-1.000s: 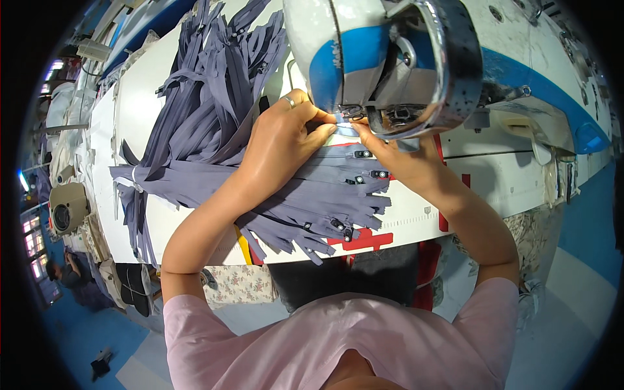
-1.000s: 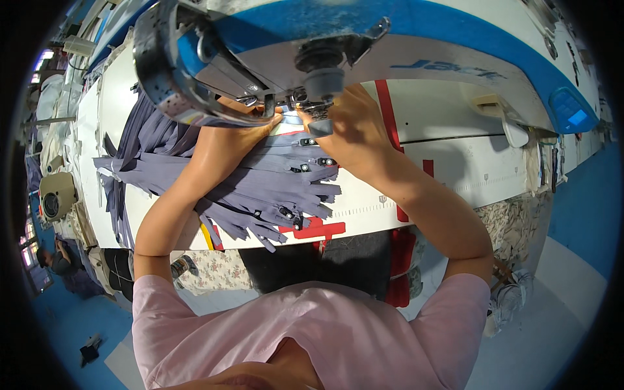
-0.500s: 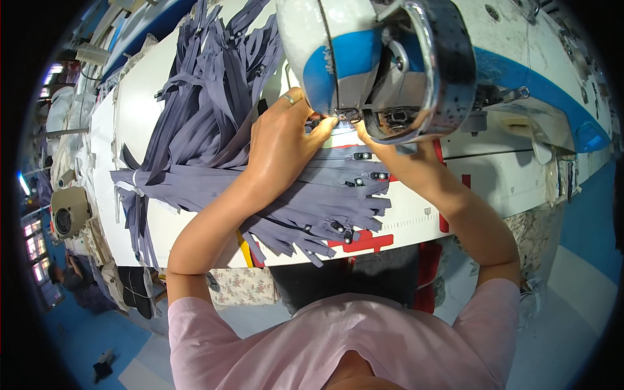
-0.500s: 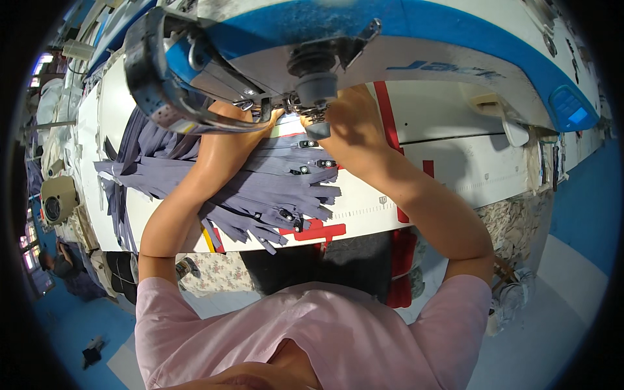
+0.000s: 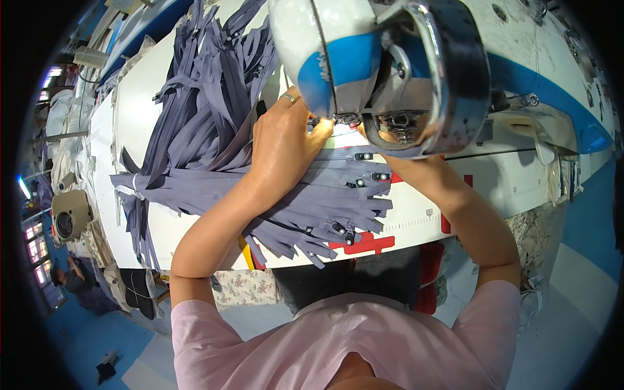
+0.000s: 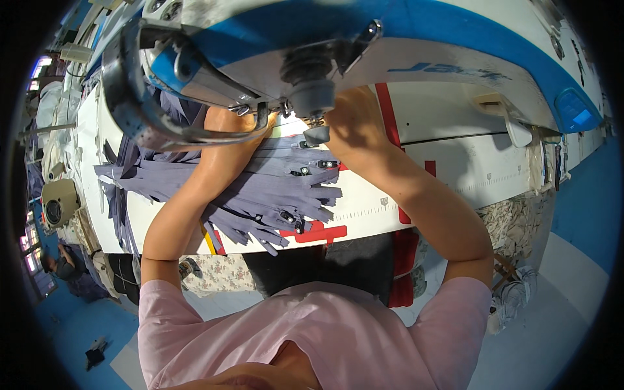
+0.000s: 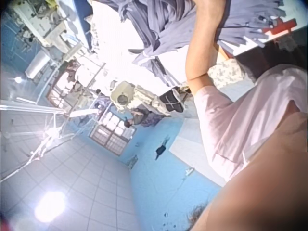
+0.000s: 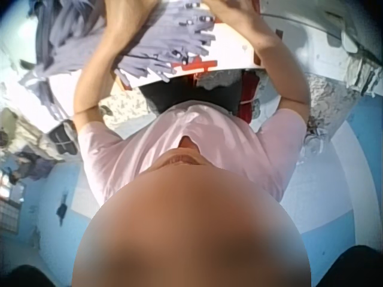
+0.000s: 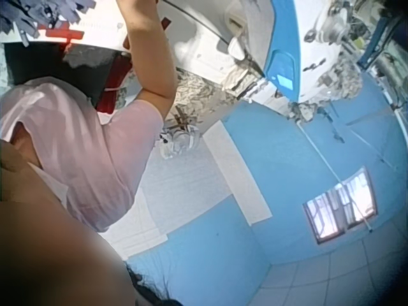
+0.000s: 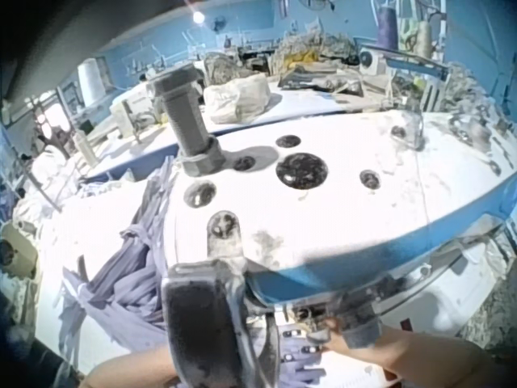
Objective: Sewing small fabric tabs onto a collection of zippers using an industrial sewing machine.
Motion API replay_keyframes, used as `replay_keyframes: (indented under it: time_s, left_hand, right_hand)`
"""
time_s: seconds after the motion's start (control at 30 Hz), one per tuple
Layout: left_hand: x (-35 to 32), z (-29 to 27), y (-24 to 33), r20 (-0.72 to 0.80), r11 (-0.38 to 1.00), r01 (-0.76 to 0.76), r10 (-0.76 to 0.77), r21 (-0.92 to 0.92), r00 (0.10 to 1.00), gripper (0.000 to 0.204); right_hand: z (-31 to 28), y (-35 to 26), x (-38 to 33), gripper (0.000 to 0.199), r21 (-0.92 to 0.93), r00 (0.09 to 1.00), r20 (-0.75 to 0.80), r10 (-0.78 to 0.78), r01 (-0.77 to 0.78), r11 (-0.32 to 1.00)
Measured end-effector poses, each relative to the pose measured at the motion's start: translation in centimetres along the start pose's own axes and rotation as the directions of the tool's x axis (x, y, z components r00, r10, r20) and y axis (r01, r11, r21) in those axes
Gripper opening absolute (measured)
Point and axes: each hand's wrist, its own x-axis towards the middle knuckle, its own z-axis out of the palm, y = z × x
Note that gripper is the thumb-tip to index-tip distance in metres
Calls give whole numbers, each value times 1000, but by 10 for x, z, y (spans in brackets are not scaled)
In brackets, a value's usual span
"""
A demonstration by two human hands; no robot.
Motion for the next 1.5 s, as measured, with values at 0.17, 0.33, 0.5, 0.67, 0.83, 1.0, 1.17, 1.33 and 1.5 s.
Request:
replay_keyframes:
  time_s: [0.17,0.33,0.5,0.67,0.83,1.0,1.17,1.33,1.5]
  left_hand:
    - [-1,-1,0,-1,1000,18,-18,-18,1000,23]
    - [-2,0,-4,9,998,-20,20,61,1000,27]
    - [-2,2,-3,31,990,-26,22,141,999,30]
    - [-3,3,-5,23,986,-45,42,162,999,30]
    - [-3,2,-3,-19,989,-65,68,134,998,30]
    - [-4,2,-4,26,990,-26,23,141,999,30]
    - [-4,6,-9,48,988,-12,5,155,999,33]
    - [0,4,-3,-19,982,-64,68,179,997,34]
    - [-3,4,-3,21,975,-20,16,221,1000,35]
  right_hand:
    - [-9,-6,10,24,152,983,82,165,-175,973]
    - [-6,-8,15,24,193,983,1,185,-182,964]
    - [-13,-15,15,24,148,977,-5,212,-209,967]
    - [-8,-11,12,25,124,977,8,214,-213,969]
    - [-3,-4,8,23,116,955,139,261,-278,954]
    - [-3,-1,5,21,74,898,305,316,-353,933]
    - [-4,1,8,22,75,914,263,309,-339,938]
    - [-7,2,11,23,67,929,224,293,-315,947]
    - [-8,0,12,24,70,948,197,249,-267,961]
